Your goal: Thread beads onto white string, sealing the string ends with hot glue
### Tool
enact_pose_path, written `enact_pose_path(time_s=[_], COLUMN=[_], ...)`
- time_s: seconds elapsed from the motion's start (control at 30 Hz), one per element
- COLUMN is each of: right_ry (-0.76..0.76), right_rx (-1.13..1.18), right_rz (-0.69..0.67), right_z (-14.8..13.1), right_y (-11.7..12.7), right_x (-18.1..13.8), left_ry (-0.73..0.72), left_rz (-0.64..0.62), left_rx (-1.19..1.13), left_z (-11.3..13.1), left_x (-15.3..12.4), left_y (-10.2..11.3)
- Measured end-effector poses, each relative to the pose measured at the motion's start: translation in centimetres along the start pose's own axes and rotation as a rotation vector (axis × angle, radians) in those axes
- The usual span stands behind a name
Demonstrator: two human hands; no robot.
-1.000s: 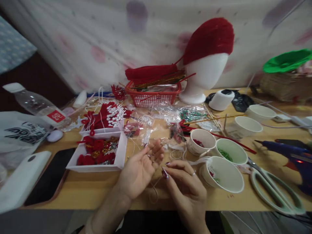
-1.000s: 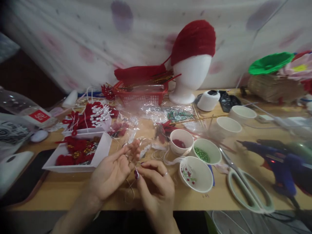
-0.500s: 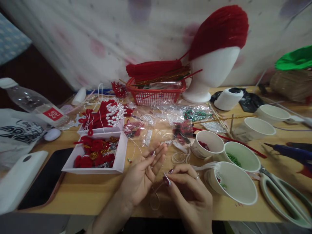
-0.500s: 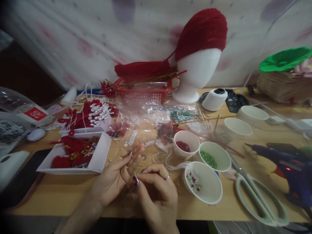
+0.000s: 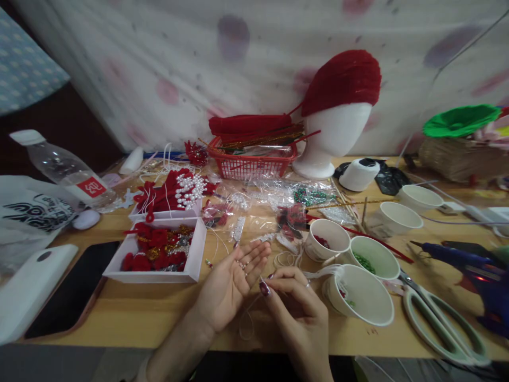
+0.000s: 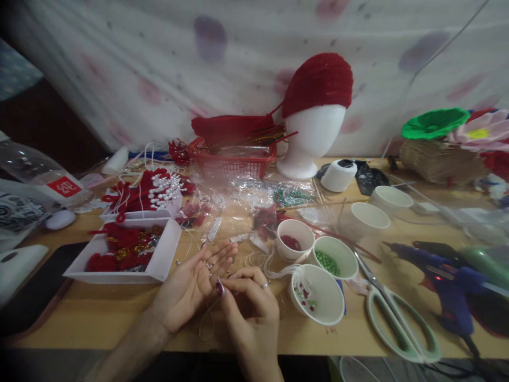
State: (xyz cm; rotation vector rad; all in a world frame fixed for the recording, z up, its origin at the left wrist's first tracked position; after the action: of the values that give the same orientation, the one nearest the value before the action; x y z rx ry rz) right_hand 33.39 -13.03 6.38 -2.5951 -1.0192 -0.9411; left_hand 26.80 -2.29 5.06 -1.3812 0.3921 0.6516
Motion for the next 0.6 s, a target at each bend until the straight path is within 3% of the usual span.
enact_pose_path(time_s=[0.3,0.6], right_ry=[-0.021,0.033], right_rx=[0.000,-0.018], right_rz=[-0.061,-0.054], right_z=[0.7,-0.2], right_y=[-0.2,-0.4], right_x=[-0.5,0.0], left_ry=[-0.041,0.046], left_rz=[-0.030,0.123], left_rx=[0.113,-0.002], left_z=[-0.2,-0.5], left_x=[-0.5,-0.4], left_y=[0.4,1.0])
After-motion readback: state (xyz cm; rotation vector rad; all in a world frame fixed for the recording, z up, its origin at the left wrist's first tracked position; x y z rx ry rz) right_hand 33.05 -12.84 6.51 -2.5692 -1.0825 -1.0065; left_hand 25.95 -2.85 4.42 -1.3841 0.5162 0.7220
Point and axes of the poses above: each hand's wrist, its own x-axis towards the middle knuckle, its own y-axis out of the back of the hand, z = x × y, the point moved 5 cm from there along x, towards the middle knuckle, and after that the axes turned 15 degrees about y, right-handed, at the moved point
